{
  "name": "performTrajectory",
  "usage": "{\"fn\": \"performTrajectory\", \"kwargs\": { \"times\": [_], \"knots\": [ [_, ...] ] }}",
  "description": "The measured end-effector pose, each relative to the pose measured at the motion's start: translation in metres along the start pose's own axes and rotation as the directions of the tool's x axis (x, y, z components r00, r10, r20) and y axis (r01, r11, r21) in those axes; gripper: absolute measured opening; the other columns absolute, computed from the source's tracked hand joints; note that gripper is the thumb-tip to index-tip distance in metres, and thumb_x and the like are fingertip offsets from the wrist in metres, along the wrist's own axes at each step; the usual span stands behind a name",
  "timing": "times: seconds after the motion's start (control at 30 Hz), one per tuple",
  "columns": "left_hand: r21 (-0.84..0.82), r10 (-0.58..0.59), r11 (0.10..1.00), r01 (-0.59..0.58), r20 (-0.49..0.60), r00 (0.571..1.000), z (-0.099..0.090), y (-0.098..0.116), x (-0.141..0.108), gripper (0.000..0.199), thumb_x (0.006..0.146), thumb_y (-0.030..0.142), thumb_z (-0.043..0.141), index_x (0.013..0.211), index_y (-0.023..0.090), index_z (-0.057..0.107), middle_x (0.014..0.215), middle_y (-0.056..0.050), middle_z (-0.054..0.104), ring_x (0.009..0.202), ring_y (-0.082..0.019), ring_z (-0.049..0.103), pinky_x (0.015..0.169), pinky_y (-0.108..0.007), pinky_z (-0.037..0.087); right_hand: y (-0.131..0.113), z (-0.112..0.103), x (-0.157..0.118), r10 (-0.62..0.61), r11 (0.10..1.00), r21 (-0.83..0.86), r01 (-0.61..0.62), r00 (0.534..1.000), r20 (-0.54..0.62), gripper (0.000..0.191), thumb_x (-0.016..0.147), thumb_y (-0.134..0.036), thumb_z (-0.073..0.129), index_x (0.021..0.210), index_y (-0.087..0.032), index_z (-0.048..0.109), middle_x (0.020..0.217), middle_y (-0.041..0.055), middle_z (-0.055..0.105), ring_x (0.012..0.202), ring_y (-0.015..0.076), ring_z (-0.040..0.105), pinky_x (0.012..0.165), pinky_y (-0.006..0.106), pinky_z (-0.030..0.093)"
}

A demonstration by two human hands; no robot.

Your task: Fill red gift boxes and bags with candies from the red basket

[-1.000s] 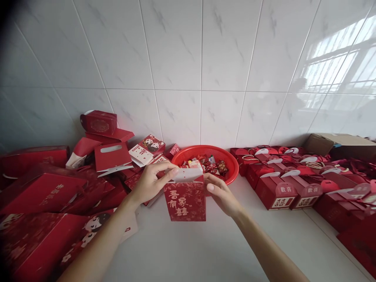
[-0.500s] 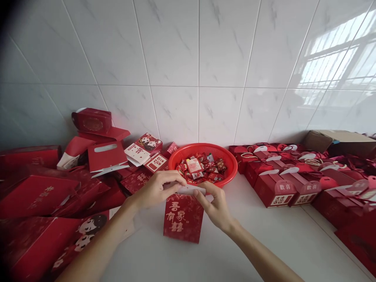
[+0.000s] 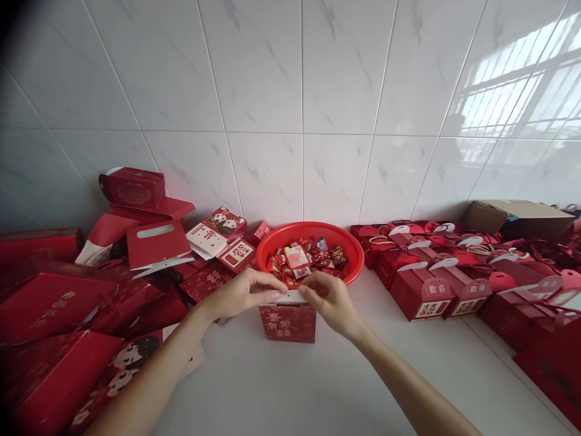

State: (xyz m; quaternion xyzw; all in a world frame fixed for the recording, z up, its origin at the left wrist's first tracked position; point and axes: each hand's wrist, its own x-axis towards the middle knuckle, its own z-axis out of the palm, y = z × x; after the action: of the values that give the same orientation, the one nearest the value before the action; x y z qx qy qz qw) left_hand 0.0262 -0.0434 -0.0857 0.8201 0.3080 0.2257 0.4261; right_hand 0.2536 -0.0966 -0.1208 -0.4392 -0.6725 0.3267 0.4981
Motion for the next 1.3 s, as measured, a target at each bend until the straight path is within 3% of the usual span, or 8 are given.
{"fn": "performTrajectory", "kwargs": {
  "times": [0.17, 0.3, 0.43, 0.53, 0.8, 0.93, 1.07, 1.3],
  "knots": [
    [-0.039, 0.023, 0.999, -0.025, -0.054, 0.998, 0.002, -0.005, 0.004, 0.025, 0.09, 0.033, 0.063, 0.105, 0.019, 0.077, 0.11, -0.006, 0.077, 0.103, -0.023, 0.068, 0.091, -0.03, 0.051, 0.016, -0.038, 0.06, -0.007, 0.905, -0.423, -0.046, 0.992, -0.123, 0.033, 0.098, -0.041, 0.043, 0.091, -0.016, 0.064, 0.087, 0.0082, 0.07, 0.079, 0.0202, 0.065, 0.071, 0.028, 0.05],
    [-0.066, 0.065, 0.995, -0.069, -0.055, 0.996, 0.002, -0.007, 0.006, 0.025, 0.089, 0.037, 0.066, 0.102, 0.019, 0.077, 0.111, -0.008, 0.075, 0.104, -0.023, 0.067, 0.093, -0.032, 0.05, 0.044, -0.052, 0.109, 0.214, 0.697, -0.705, -0.132, 0.976, 0.029, 0.015, 0.085, -0.018, 0.058, 0.096, -0.016, 0.068, 0.099, 0.0098, 0.073, 0.092, 0.024, 0.068, 0.081, 0.03, 0.049],
    [-0.176, 0.126, 0.975, -0.133, -0.053, 0.991, -0.001, -0.008, 0.006, 0.029, 0.089, 0.045, 0.066, 0.101, 0.021, 0.079, 0.12, -0.009, 0.071, 0.115, -0.025, 0.063, 0.098, -0.034, 0.048, 0.062, -0.048, 0.133, 0.411, 0.602, -0.785, -0.143, 0.899, 0.151, 0.057, 0.051, -0.012, 0.086, 0.105, -0.019, 0.072, 0.103, 0.011, 0.073, 0.101, 0.0352, 0.067, 0.081, 0.035, 0.051],
    [-0.235, 0.127, 0.96, -0.152, -0.119, 0.985, -0.005, -0.01, 0.006, 0.033, 0.089, 0.05, 0.066, 0.101, 0.021, 0.078, 0.12, -0.01, 0.072, 0.123, -0.027, 0.059, 0.104, -0.035, 0.045, 0.069, -0.042, 0.137, 0.476, 0.575, -0.804, -0.153, 0.861, 0.177, 0.072, 0.045, -0.009, 0.087, 0.114, -0.02, 0.07, 0.108, 0.0132, 0.072, 0.105, 0.0379, 0.066, 0.081, 0.038, 0.051],
    [-0.334, 0.02, 0.935, -0.117, -0.28, 0.96, -0.009, -0.027, 0.038, 0.043, 0.085, 0.055, 0.066, 0.099, 0.016, 0.076, 0.101, -0.009, 0.076, 0.099, -0.023, 0.068, 0.092, -0.034, 0.053, 0.073, -0.048, 0.137, 0.366, 0.819, -0.541, -0.193, 0.901, 0.232, 0.003, 0.07, -0.016, 0.067, 0.072, -0.015, 0.065, 0.073, 0.0033, 0.067, 0.072, 0.0198, 0.064, 0.064, 0.027, 0.047],
    [-0.329, -0.042, 0.942, -0.074, -0.332, 0.942, -0.008, -0.037, 0.069, 0.037, 0.084, 0.049, 0.068, 0.1, 0.015, 0.074, 0.105, -0.009, 0.075, 0.1, -0.022, 0.068, 0.093, -0.034, 0.053, 0.059, -0.049, 0.13, 0.204, 0.958, -0.244, -0.149, 0.955, 0.216, 0.017, 0.079, -0.03, 0.063, 0.087, -0.015, 0.068, 0.088, 0.0044, 0.072, 0.083, 0.0192, 0.066, 0.073, 0.029, 0.051],
    [-0.307, -0.205, 0.948, 0.083, -0.391, 0.897, -0.003, -0.046, 0.101, 0.028, 0.087, 0.034, 0.066, 0.108, 0.017, 0.071, 0.114, -0.01, 0.073, 0.109, -0.023, 0.067, 0.095, -0.034, 0.053, 0.047, -0.04, 0.12, 0.128, 0.991, -0.045, -0.124, 0.984, 0.125, 0.03, 0.079, -0.041, 0.068, 0.095, -0.016, 0.067, 0.098, 0.0068, 0.072, 0.089, 0.0208, 0.067, 0.078, 0.032, 0.053],
    [-0.247, -0.279, 0.948, 0.199, -0.35, 0.894, 0.002, -0.058, 0.12, 0.037, 0.087, 0.029, 0.064, 0.121, 0.015, 0.066, 0.124, -0.011, 0.07, 0.116, -0.024, 0.064, 0.096, -0.032, 0.05, 0.066, -0.029, 0.126, 0.09, 0.996, -0.018, -0.092, 0.99, -0.111, 0.039, 0.078, -0.056, 0.065, 0.085, -0.018, 0.059, 0.082, 0.0047, 0.069, 0.079, 0.0211, 0.065, 0.071, 0.032, 0.052]
  ]
}}
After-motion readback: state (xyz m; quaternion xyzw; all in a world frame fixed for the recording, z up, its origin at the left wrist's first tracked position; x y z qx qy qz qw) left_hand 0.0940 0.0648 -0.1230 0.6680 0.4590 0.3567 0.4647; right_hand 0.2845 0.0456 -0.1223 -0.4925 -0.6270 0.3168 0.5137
